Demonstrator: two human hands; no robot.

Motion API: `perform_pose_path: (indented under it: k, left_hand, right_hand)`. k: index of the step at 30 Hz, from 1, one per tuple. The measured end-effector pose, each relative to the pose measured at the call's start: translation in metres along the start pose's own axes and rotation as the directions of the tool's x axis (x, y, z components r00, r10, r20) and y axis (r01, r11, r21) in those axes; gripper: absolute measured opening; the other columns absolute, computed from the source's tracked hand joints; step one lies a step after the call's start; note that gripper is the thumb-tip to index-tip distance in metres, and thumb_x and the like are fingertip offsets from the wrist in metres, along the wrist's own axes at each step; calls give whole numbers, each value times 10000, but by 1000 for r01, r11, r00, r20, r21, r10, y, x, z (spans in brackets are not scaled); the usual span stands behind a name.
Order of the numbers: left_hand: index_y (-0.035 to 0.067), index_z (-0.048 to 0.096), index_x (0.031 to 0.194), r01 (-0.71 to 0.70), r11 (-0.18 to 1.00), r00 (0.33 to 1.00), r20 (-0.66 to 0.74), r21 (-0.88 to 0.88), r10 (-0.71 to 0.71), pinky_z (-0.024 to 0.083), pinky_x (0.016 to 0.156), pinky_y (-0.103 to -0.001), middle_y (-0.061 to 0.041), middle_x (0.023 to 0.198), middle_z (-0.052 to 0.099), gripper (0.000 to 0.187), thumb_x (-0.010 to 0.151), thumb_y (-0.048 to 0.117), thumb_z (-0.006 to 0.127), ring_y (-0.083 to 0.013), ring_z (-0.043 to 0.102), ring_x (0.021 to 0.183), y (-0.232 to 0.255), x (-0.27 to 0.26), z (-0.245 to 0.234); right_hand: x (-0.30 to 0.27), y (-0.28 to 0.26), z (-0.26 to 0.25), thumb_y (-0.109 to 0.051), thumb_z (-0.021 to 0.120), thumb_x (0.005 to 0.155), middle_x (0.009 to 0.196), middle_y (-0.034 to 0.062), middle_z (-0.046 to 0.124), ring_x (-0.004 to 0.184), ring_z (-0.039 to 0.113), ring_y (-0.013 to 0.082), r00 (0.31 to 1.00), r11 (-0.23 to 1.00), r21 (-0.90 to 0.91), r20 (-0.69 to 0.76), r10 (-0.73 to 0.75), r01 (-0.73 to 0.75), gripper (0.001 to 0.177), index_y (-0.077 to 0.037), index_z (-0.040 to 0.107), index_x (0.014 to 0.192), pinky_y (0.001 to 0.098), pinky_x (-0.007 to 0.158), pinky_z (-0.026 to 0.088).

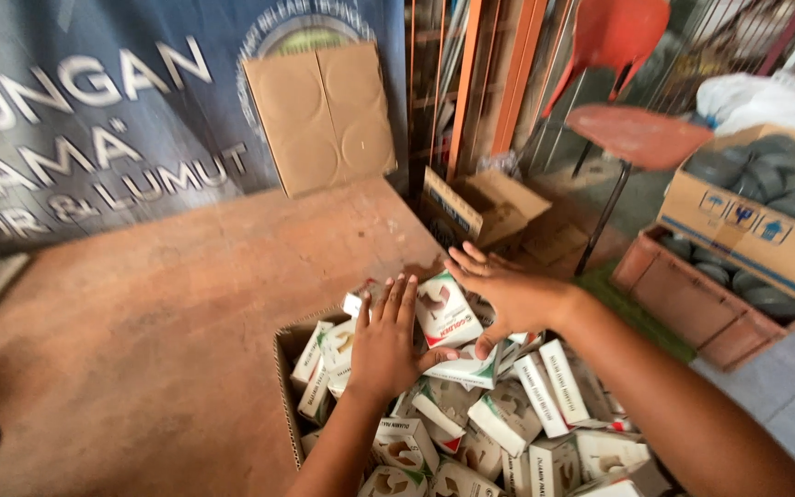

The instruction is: The person sits on the floor and wipes small product boxes with a cloth, then places them into a blue crate. The person repeatedly picks boxes from a cardboard carton, wipes them, and arranges them in the crate.

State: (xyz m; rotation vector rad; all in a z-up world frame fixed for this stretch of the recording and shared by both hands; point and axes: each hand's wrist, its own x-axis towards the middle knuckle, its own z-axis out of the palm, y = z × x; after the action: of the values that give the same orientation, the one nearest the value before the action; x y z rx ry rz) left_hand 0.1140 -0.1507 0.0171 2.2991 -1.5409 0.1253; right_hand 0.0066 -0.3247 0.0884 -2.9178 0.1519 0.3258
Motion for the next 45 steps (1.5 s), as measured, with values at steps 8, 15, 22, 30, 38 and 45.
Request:
perform_pose_path:
  k: [8,15,22,30,38,45]
  left_hand:
    - [88,290,1363,-64,997,998,22,-46,65,6,1045,-615,-132,1336,372,1033,616,793,395,-272,270,1292,-9,6,18]
    - [91,403,1306,-60,970,998,-47,-237,50,-12,1035,-637,-152,1223,450,912,651,721,483,-304,382,1202,-6,1,5]
    - [133,383,1326,-176,977,980,-120,-123,161,26,1081,-577,-135,1243,441,909,625,689,541,-293,433,1186,-8,-8,7]
    - [109,399,1313,-198,936,977,-140,-293,163,286,1065,-501,-174,1195,425,924,562,551,706,-450,467,1121,5,-97,-71]
    - [101,359,1335,-85,986,993,-90,-144,72,438,918,-513,-171,1258,359,940,592,561,706,-441,432,1156,-33,-246,-131]
    - [66,405,1293,53,991,990,-122,-125,-68,353,1020,-456,-193,1267,356,913,544,408,800,-398,425,1185,-64,-392,-138]
  right_hand:
    - [25,0,8,-637,768,490,1472,162,150,1346,128,345,996,994,103,74,-43,35,1226,-74,177,1405,450,1085,148]
    - [19,-5,0,-506,851,483,1445,151,249,1299,290,339,996,972,233,83,11,-31,1104,-68,326,1349,398,1060,294]
    - [-17,-28,4,-484,876,476,1427,126,287,1278,342,304,998,980,191,-30,57,-50,1079,-71,363,1331,357,1050,322]
    - [-74,-125,-5,-472,858,496,1444,84,257,1305,300,251,995,979,198,-78,60,-44,1042,-150,353,1349,334,1068,298]
    - [-85,-262,32,-410,832,536,1414,167,252,1279,313,325,974,953,214,-113,-196,216,1018,-106,322,1363,392,1052,300]
    - [-74,-375,115,-345,834,550,1396,243,235,1264,292,429,891,840,299,-172,-419,453,1014,-6,317,1354,434,1051,279]
